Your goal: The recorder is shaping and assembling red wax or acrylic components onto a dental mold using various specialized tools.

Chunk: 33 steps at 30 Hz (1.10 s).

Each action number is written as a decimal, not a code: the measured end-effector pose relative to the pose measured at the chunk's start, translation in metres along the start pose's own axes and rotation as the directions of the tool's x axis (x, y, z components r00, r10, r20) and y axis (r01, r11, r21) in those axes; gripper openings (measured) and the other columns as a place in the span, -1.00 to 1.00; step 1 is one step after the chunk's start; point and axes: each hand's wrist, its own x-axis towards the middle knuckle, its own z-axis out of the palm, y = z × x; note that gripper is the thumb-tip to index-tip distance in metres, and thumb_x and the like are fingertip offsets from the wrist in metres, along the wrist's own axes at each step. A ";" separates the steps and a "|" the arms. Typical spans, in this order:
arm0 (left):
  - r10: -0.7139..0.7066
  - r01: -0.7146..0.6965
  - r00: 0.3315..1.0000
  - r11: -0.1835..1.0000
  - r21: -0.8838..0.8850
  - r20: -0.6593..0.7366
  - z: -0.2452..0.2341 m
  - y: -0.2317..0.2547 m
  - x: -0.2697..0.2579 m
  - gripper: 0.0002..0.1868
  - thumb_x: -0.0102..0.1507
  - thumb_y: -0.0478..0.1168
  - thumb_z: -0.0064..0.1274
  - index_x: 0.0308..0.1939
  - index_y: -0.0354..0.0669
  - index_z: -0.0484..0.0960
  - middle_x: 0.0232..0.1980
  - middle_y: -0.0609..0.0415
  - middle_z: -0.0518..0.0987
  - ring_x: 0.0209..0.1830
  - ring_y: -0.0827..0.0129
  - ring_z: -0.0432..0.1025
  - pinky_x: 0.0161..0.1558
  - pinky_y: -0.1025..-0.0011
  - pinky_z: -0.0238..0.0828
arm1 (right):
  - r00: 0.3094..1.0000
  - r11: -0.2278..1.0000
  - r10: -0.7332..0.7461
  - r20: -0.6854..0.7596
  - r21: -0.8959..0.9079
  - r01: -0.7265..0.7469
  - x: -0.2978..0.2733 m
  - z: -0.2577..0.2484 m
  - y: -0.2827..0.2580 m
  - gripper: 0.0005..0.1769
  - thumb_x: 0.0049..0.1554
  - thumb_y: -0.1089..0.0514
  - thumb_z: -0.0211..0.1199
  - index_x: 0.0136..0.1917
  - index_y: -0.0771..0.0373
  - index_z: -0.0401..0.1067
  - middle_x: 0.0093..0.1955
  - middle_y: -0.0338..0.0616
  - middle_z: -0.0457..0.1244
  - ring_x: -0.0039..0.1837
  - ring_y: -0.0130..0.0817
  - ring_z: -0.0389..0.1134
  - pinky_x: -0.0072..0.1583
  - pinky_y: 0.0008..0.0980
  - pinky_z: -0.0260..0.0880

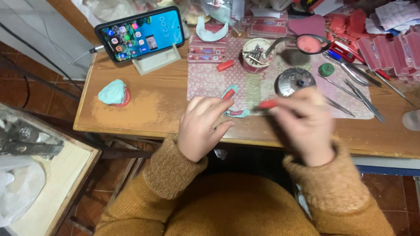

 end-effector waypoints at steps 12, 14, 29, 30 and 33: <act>-0.089 0.090 0.991 0.996 -0.004 0.099 0.005 -0.004 0.000 -0.64 0.17 -0.22 0.26 0.06 -0.10 0.65 -0.20 0.01 0.51 -0.12 0.08 0.48 -0.10 0.19 0.44 | 0.969 0.996 0.066 0.236 0.044 -0.079 0.006 0.045 -0.037 -0.83 0.12 0.20 0.37 0.00 0.26 0.58 -0.17 -0.07 0.30 -0.20 -0.23 0.34 -0.17 -0.32 0.34; -0.081 0.082 0.992 0.997 -0.005 0.101 0.007 -0.004 0.001 -0.67 0.19 -0.21 0.24 0.04 -0.07 0.67 -0.21 0.02 0.51 -0.15 0.09 0.48 -0.13 0.19 0.44 | 0.970 0.997 0.060 0.234 0.042 -0.072 0.006 0.045 -0.037 -0.83 0.12 0.20 0.36 0.01 0.26 0.57 -0.17 -0.07 0.30 -0.20 -0.22 0.35 -0.16 -0.31 0.35; -0.052 0.038 0.990 0.993 0.108 0.131 0.012 -0.004 0.006 -0.83 0.25 -0.16 0.20 -0.12 -0.11 0.65 -0.23 0.02 0.54 -0.21 0.06 0.52 -0.22 0.16 0.45 | 0.934 0.995 0.062 0.352 0.055 -0.086 0.017 0.031 -0.041 -0.67 0.08 0.22 0.32 0.15 0.21 0.51 -0.06 -0.04 0.30 -0.08 -0.15 0.38 -0.06 -0.26 0.40; -0.053 0.039 0.990 0.993 0.107 0.132 0.012 -0.004 0.006 -0.83 0.25 -0.17 0.19 -0.13 -0.11 0.64 -0.22 0.02 0.55 -0.21 0.06 0.52 -0.22 0.15 0.45 | 0.931 0.993 0.072 0.359 0.061 -0.100 0.018 0.031 -0.041 -0.65 0.06 0.22 0.34 0.16 0.20 0.51 -0.07 -0.04 0.30 -0.09 -0.16 0.38 -0.07 -0.27 0.40; -0.071 0.060 0.989 0.995 0.082 0.133 0.011 -0.002 0.008 -0.86 0.27 -0.17 0.20 -0.14 -0.09 0.66 -0.25 0.01 0.54 -0.23 0.05 0.52 -0.25 0.14 0.45 | 0.944 0.998 0.040 0.327 0.025 -0.051 0.013 0.037 -0.036 -0.72 0.08 0.19 0.39 0.10 0.19 0.55 -0.12 -0.06 0.31 -0.10 -0.14 0.38 -0.07 -0.26 0.39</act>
